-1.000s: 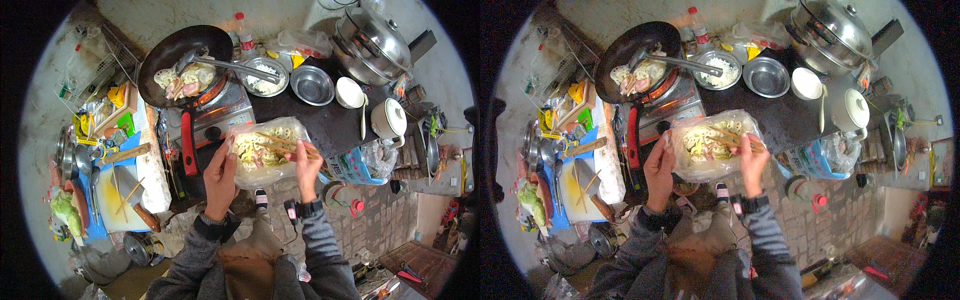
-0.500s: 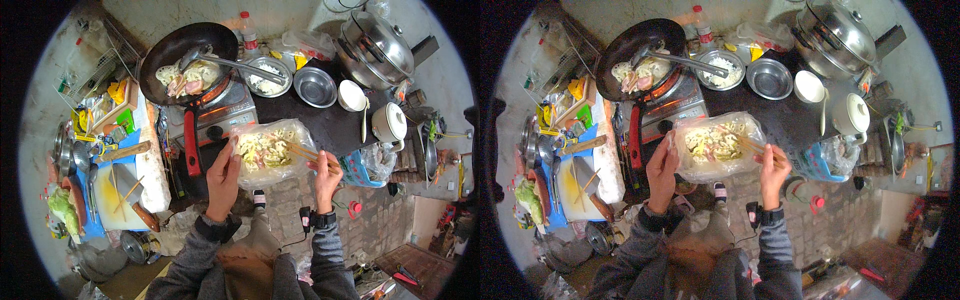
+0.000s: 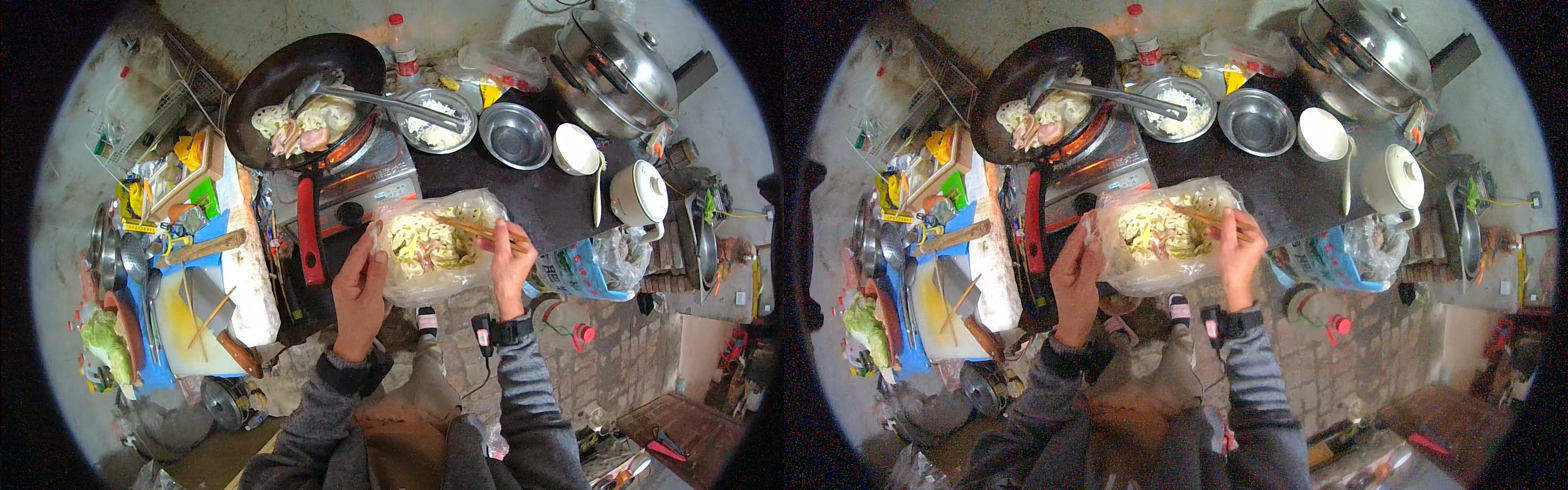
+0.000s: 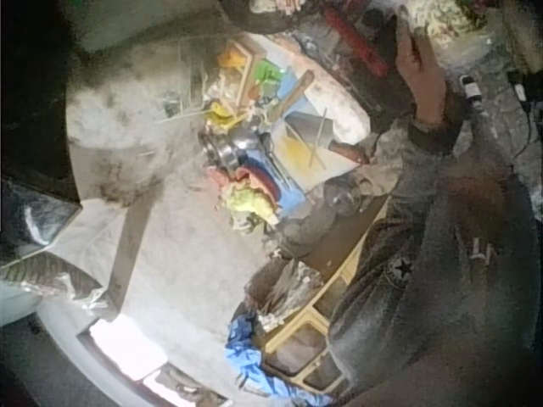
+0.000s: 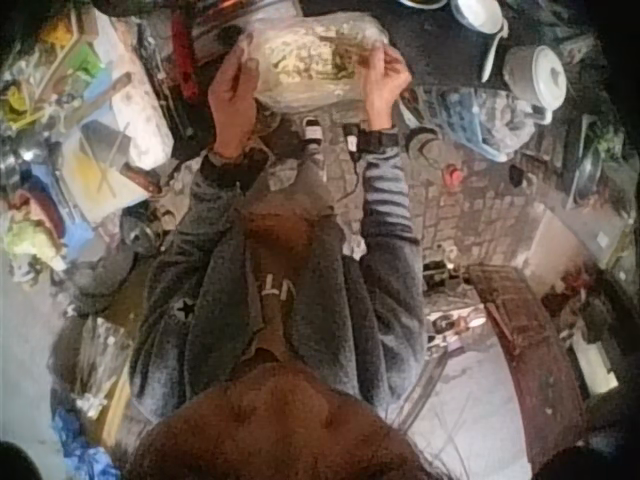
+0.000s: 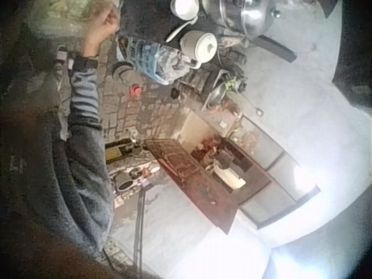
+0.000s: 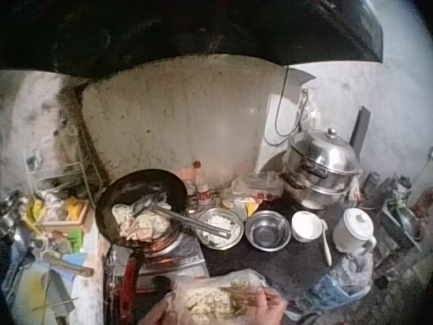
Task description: The person adds oil to a wok on a portable gas stove, then uses chopsticks and a ladle to transfer sliced vegetables from a plastic bag into the wok. They stir the vegetables in the wok and continue adding more from the bag.
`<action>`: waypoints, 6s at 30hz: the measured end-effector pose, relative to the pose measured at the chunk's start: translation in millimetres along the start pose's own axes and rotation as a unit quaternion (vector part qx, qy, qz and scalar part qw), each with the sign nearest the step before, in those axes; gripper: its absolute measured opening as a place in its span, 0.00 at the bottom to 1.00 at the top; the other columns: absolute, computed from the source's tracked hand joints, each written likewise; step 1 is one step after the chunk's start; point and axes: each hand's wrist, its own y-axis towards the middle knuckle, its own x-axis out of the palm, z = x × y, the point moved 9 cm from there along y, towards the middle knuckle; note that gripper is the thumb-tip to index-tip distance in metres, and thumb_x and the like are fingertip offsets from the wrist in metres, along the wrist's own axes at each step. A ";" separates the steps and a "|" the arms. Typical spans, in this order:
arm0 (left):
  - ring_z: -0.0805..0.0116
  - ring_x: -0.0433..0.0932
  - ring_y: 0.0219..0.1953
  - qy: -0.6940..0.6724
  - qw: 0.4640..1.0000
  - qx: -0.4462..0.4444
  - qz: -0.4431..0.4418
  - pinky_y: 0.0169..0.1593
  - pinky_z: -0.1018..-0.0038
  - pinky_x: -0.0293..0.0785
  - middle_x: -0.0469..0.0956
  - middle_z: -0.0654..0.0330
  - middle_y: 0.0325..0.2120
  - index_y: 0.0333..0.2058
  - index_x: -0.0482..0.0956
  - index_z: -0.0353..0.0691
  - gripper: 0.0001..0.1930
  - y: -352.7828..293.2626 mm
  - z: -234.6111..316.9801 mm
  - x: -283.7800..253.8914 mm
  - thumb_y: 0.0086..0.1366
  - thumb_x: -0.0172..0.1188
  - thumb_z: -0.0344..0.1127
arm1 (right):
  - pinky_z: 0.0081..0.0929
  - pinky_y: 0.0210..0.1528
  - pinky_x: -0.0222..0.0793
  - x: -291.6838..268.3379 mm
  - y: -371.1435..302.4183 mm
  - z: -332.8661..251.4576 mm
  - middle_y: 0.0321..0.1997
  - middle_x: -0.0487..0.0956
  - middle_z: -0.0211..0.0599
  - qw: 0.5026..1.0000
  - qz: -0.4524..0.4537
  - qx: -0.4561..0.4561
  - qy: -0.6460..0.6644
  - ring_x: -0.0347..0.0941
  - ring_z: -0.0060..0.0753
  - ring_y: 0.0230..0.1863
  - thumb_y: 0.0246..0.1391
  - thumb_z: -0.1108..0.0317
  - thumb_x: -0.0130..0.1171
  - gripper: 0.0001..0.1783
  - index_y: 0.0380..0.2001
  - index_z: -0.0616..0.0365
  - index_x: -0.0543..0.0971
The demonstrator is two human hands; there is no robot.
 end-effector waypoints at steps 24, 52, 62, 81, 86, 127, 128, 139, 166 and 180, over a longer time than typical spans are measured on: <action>0.74 0.69 0.52 0.001 1.000 0.012 -0.003 0.55 0.77 0.65 0.72 0.56 0.53 0.57 0.68 0.32 0.20 -2.1 0.3 -1.7 0.67 0.52 0.29 | 0.22 0.21 0.75 -6.9 -16.5 -2.2 0.26 0.78 0.40 0.993 -0.069 0.095 -0.015 0.76 0.28 0.19 0.58 0.67 0.57 0.13 0.34 0.70 0.76; 0.80 0.68 0.44 -0.077 0.994 -0.067 -0.033 0.46 0.82 0.68 0.70 0.60 0.51 0.64 0.53 0.35 0.29 11.1 -25.0 4.2 0.66 0.50 0.25 | 0.26 0.20 0.77 -20.1 21.7 -125.7 0.24 0.76 0.37 0.985 0.001 0.094 0.142 0.75 0.30 0.19 0.57 0.68 0.56 0.08 0.31 0.64 0.74; 0.75 0.68 0.25 0.000 1.000 0.017 0.012 0.31 0.75 0.69 0.73 0.58 0.26 0.64 0.55 0.44 0.30 5.3 -11.5 -7.7 0.64 0.52 0.31 | 0.26 0.26 0.79 246.6 47.8 -173.6 0.30 0.78 0.45 0.961 -0.242 0.039 0.126 0.79 0.36 0.25 0.58 0.68 0.56 0.11 0.37 0.68 0.74; 0.82 0.65 0.30 0.077 0.992 -0.075 -0.058 0.36 0.82 0.68 0.74 0.65 0.35 0.64 0.56 0.40 0.29 -24.1 -6.7 -5.6 0.65 0.50 0.26 | 0.22 0.25 0.76 -6.5 -43.7 7.0 0.28 0.78 0.38 0.987 -0.114 0.108 0.018 0.78 0.30 0.24 0.57 0.70 0.57 0.10 0.36 0.70 0.75; 0.77 0.67 0.30 0.182 0.980 -0.021 -0.073 0.34 0.80 0.68 0.71 0.62 0.33 0.63 0.60 0.41 0.31 -25.5 -8.4 -7.9 0.60 0.55 0.25 | 0.25 0.26 0.77 -6.8 -44.1 7.4 0.27 0.77 0.40 0.989 -0.099 0.103 0.035 0.78 0.33 0.23 0.58 0.71 0.55 0.11 0.35 0.72 0.75; 0.72 0.70 0.46 -0.415 0.872 -0.256 -0.034 0.48 0.75 0.69 0.70 0.61 0.50 0.60 0.62 0.40 0.22 -5.2 -121.6 7.5 0.68 0.46 0.33 | 0.22 0.26 0.75 -3.3 -75.5 -43.5 0.34 0.78 0.42 0.992 -0.069 0.108 0.022 0.78 0.31 0.25 0.56 0.72 0.58 0.09 0.31 0.71 0.76; 0.74 0.69 0.41 -0.415 0.867 -0.264 -0.082 0.43 0.77 0.68 0.70 0.62 0.48 0.60 0.62 0.40 0.22 -3.8 -113.2 28.2 0.68 0.46 0.32 | 0.22 0.26 0.75 0.4 -78.6 -40.3 0.35 0.78 0.41 0.994 -0.085 0.073 0.016 0.78 0.31 0.26 0.56 0.73 0.58 0.09 0.33 0.71 0.77; 0.67 0.67 0.58 -0.410 0.877 -0.244 -0.057 0.58 0.68 0.67 0.64 0.63 0.60 0.63 0.57 0.45 0.24 1.4 -104.3 11.7 0.69 0.47 0.31 | 0.24 0.27 0.77 -52.0 -74.7 -43.4 0.32 0.77 0.37 0.996 0.015 0.080 0.025 0.78 0.32 0.25 0.57 0.72 0.57 0.10 0.32 0.72 0.77; 0.74 0.67 0.54 -0.372 0.910 -0.176 -0.047 0.55 0.74 0.66 0.66 0.64 0.55 0.64 0.56 0.44 0.26 10.3 -97.2 -9.3 0.68 0.48 0.29 | 0.23 0.30 0.71 17.5 -62.8 -64.0 0.29 0.78 0.42 0.936 -0.113 -0.205 -0.263 0.76 0.32 0.27 0.53 0.76 0.59 0.04 0.29 0.67 0.79; 0.69 0.65 0.58 -0.358 0.917 -0.172 -0.042 0.56 0.73 0.67 0.60 0.61 0.61 0.63 0.58 0.41 0.30 16.0 -98.5 -20.4 0.62 0.53 0.22 | 0.20 0.26 0.74 2.1 -58.5 1.2 0.30 0.77 0.39 0.993 0.012 0.112 0.039 0.77 0.29 0.23 0.60 0.70 0.55 0.11 0.34 0.72 0.76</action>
